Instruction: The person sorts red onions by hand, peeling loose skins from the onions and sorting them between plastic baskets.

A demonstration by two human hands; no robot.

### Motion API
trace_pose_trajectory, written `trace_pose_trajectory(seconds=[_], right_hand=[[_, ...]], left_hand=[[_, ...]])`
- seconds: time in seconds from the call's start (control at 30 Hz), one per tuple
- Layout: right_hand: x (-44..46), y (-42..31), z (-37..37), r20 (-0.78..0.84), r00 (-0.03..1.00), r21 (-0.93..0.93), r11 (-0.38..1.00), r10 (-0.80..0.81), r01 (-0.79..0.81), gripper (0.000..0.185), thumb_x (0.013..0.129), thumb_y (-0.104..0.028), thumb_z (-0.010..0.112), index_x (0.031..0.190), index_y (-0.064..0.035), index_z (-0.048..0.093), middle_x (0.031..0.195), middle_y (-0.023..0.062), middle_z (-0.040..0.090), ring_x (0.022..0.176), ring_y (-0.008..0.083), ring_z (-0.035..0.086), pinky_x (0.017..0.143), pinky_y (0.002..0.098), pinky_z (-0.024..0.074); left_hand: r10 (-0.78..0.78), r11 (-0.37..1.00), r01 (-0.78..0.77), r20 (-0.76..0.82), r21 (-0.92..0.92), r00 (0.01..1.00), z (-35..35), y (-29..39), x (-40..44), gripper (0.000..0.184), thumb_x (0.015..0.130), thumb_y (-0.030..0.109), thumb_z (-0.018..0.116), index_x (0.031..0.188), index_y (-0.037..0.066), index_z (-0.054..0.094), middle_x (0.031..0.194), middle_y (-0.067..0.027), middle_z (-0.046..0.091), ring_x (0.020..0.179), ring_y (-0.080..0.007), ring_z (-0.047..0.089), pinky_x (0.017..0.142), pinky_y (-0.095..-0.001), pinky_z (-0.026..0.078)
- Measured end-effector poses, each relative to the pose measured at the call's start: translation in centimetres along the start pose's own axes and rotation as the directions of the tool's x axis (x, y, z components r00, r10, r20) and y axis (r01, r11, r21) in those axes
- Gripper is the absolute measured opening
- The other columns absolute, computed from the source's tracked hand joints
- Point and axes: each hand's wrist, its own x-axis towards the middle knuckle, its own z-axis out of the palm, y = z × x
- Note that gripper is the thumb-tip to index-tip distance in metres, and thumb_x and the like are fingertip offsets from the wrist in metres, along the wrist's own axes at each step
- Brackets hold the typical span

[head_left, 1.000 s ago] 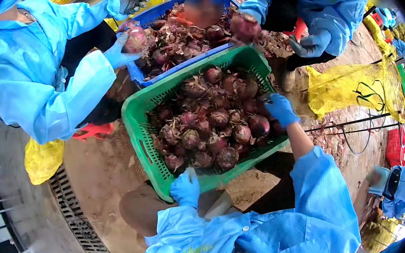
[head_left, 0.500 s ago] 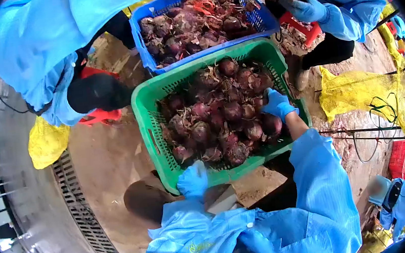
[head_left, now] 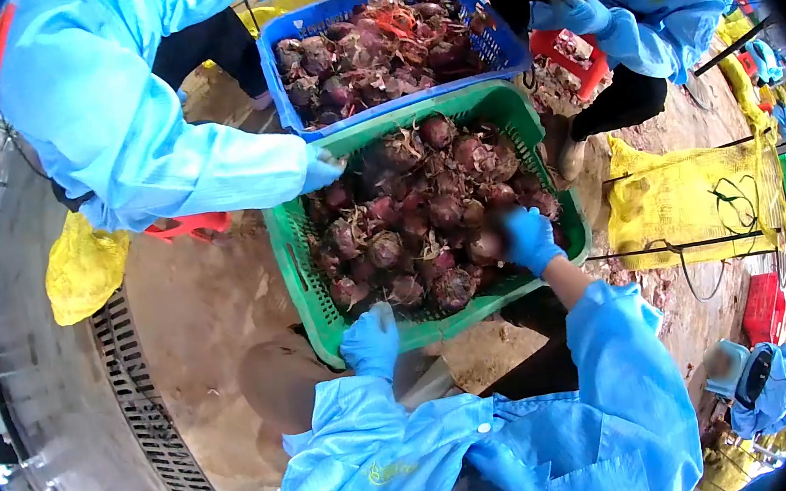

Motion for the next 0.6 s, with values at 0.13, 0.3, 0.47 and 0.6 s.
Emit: trace_pose_trajectory(seconds=[0.13, 0.3, 0.47, 0.6], right_hand=[[-1.4, 1.2, -1.3, 0.247, 0.961, 0.956, 0.133, 0.121, -0.263, 0.045, 0.077, -0.035, 0.062, 0.117, -0.0168, 0.054, 0.103, 0.0068, 0.058, 0.092, 0.0213, 0.056, 0.076, 0.0382, 0.0480], [-5.2, -4.1, -7.8, 0.138, 0.979, 0.574, -0.817, 0.150, 0.044, 0.033, 0.091, -0.034, 0.046, 0.114, -0.0124, 0.050, 0.105, 0.0040, 0.057, 0.097, 0.0197, 0.057, 0.084, 0.0377, 0.0486], [-6.4, -4.8, -8.0, -0.121, 0.972, 0.446, -0.886, -0.200, -0.127, 0.055, 0.087, -0.055, 0.042, 0.124, -0.0143, 0.046, 0.119, 0.0041, 0.054, 0.109, 0.0221, 0.054, 0.090, 0.0401, 0.0471], [-8.6, -7.0, -9.0, -0.061, 0.998, 0.590, -0.805, 0.036, 0.065, 0.065, 0.079, -0.050, 0.056, 0.130, -0.0128, 0.040, 0.115, 0.0056, 0.053, 0.090, 0.0195, 0.056, 0.067, 0.0321, 0.0477]], left_hand=[[-0.007, 0.997, 0.005, -0.029, -0.080, 1.000, 0.6, -0.4, -0.1, 0.031, 0.087, 0.040, 0.046, 0.093, 0.017, 0.066, 0.079, -0.0115, 0.065, 0.072, -0.0326, 0.062, 0.063, -0.0438, 0.048], [-0.022, 0.996, 0.026, 0.039, -0.084, 0.999, 0.3, -0.2, -0.1, 0.036, 0.087, 0.044, 0.043, 0.102, 0.020, 0.066, 0.090, -0.0121, 0.066, 0.080, -0.0329, 0.063, 0.069, -0.0435, 0.049], [-0.060, 0.996, 0.066, 0.103, -0.058, 0.993, -1.2, 0.5, -0.5, 0.039, 0.088, 0.048, 0.040, 0.103, 0.022, 0.065, 0.093, -0.0124, 0.065, 0.083, -0.0345, 0.062, 0.072, -0.0449, 0.048], [-0.099, 0.991, 0.112, 0.168, -0.068, 0.981, -1.4, 0.6, -0.5, 0.041, 0.087, 0.049, 0.040, 0.106, 0.022, 0.064, 0.097, -0.0127, 0.065, 0.089, -0.0346, 0.061, 0.077, -0.0434, 0.048]])
